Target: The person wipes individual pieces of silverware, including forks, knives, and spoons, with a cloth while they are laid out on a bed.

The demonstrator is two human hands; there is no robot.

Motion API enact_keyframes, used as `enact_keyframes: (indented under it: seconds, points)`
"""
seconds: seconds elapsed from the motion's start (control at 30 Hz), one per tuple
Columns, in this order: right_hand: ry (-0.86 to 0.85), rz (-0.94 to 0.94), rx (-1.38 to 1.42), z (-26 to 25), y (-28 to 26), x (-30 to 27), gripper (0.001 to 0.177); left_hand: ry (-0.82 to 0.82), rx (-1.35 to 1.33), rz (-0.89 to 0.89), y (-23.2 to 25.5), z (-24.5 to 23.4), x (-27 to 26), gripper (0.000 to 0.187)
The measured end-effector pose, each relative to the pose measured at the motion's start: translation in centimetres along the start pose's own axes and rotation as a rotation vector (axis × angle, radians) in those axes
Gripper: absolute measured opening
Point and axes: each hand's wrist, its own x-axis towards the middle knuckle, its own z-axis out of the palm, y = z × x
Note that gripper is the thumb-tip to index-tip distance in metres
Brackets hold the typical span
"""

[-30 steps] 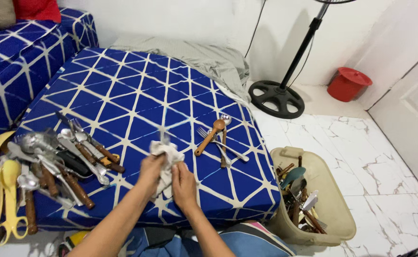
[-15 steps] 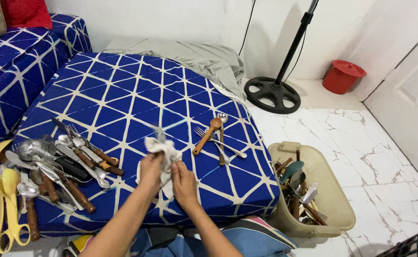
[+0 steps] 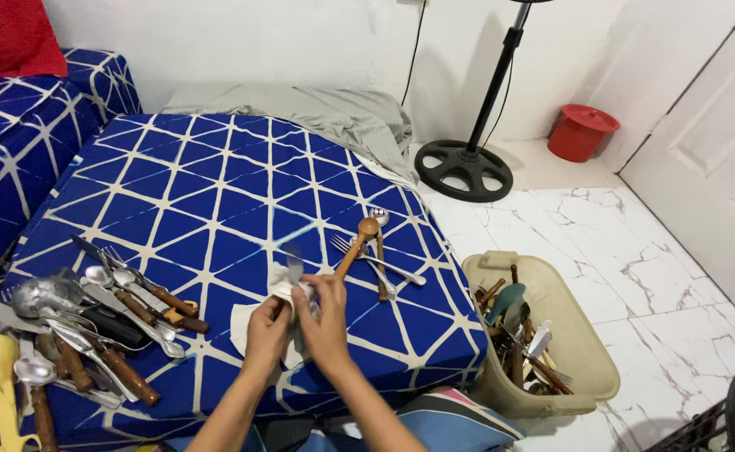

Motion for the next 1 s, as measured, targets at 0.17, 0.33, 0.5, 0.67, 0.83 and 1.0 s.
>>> enact_keyframes:
  seconds: [0.17, 0.33, 0.5, 0.67, 0.83, 1.0]
  points:
    - [-0.008, 0.132, 0.031, 0.2, 0.7, 4.0, 0.031, -0.011, 0.121, 0.138, -0.2, -0.3, 0.2, 0.026]
    - [-0.042, 0.103, 0.125, -0.3, 0.1, 6.4, 0.027, -0.027, 0.17, 0.192, 0.6, -0.8, -0.6, 0.025]
    - [0.059, 0.205, 0.105, -0.2, -1.5, 6.9, 0.027, -0.009, 0.258, 0.102, 2.3, -0.3, -0.6, 0.027]
    - [-0.033, 0.146, 0.095, 0.6, -2.4, 4.8, 0.025, 0.004, 0.19, 0.122, 6.8, 0.7, -0.2, 0.03]
    - [0.118, -0.161, -0.092, 0.5, -1.8, 7.1, 0.029, -0.046, 0.066, 0.13, 6.4, 0.9, -0.8, 0.032]
    - [0.155, 0.104, -0.034, 0.1, -2.5, 8.1, 0.032, -0.07, 0.133, 0.132, 6.6, 0.4, -1.0, 0.031]
